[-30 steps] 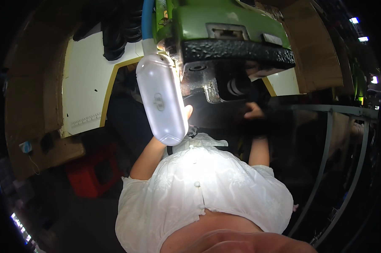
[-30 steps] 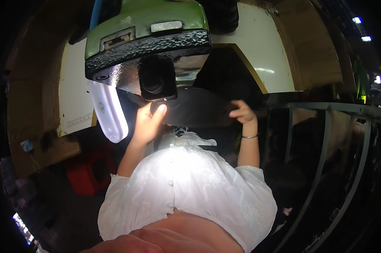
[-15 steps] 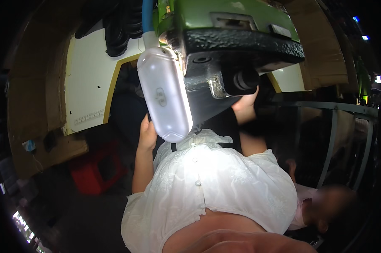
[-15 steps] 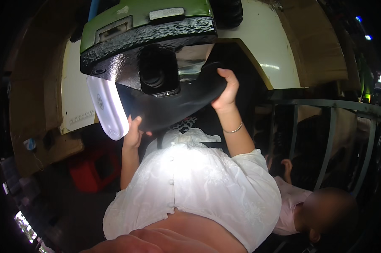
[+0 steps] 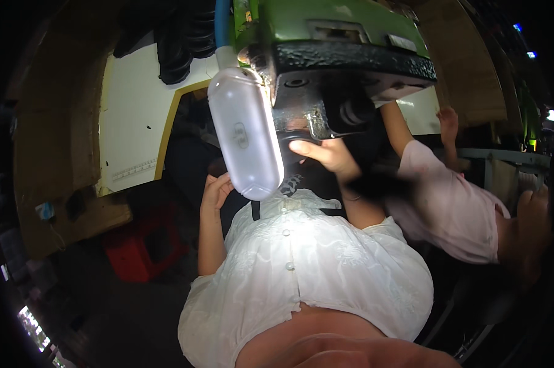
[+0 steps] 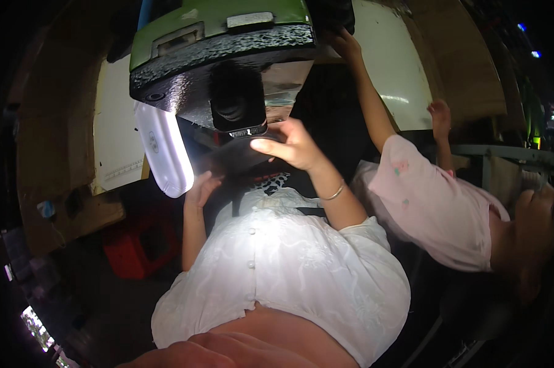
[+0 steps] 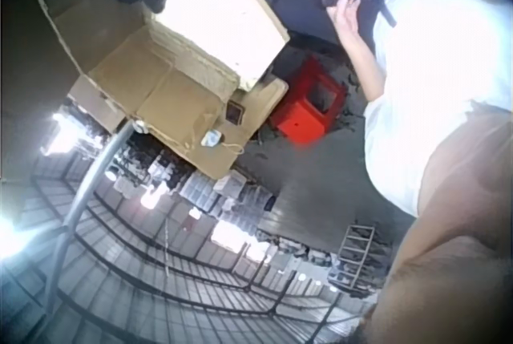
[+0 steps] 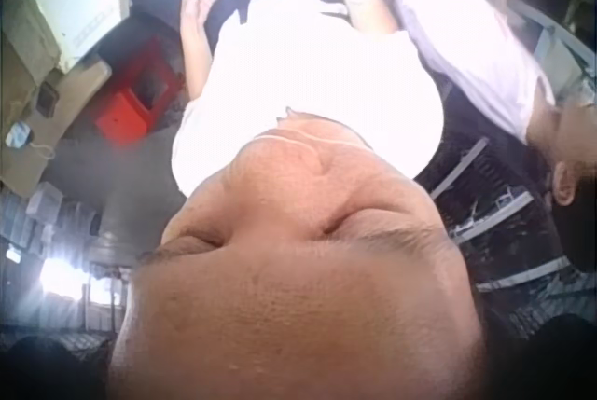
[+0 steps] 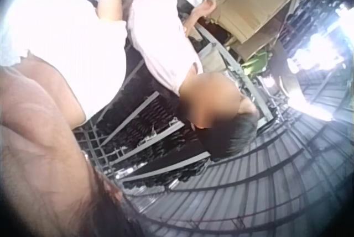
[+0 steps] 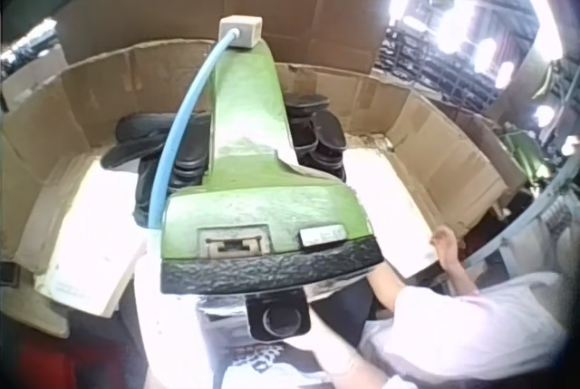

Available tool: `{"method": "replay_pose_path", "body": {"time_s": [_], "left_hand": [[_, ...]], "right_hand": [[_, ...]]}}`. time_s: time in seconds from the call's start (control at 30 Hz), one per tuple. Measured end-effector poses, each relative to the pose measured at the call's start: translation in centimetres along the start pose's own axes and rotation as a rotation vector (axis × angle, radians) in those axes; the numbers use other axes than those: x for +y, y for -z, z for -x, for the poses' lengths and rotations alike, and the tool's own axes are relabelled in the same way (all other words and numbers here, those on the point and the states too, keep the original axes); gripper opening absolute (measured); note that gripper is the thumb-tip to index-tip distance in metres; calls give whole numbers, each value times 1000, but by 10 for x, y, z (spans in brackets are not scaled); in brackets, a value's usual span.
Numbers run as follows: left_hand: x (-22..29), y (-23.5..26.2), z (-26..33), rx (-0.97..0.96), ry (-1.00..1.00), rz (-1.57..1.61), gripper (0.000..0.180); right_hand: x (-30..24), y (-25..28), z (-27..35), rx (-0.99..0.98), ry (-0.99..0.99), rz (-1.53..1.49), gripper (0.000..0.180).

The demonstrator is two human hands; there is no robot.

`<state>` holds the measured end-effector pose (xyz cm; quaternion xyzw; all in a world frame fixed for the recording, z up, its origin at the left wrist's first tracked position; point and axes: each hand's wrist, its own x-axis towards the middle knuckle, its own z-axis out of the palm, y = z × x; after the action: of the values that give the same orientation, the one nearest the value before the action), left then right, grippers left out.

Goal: The person operates a green industrial machine to process black slipper soles. They repeatedly pick up a sole, place it into the machine's mechanism, and then remove it to place it on a nearby surface.

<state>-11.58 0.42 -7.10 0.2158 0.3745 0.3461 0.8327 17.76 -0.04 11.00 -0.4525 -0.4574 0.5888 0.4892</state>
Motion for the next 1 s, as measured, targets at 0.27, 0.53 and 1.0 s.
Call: {"method": "replay_pose_path", "body": {"time_s": [0.27,0.53,1.0], "left_hand": [[42,-99,10,282,-819,-1116,21],[46,-131,13,179,-778,-1231,27],[44,-123,23,60,-570,-678,25]], "right_hand": [[28,46,-5,19,179,867,38],[43,2,-13,-91,366,437,25],[27,87,25,362,150,174,45]]}}
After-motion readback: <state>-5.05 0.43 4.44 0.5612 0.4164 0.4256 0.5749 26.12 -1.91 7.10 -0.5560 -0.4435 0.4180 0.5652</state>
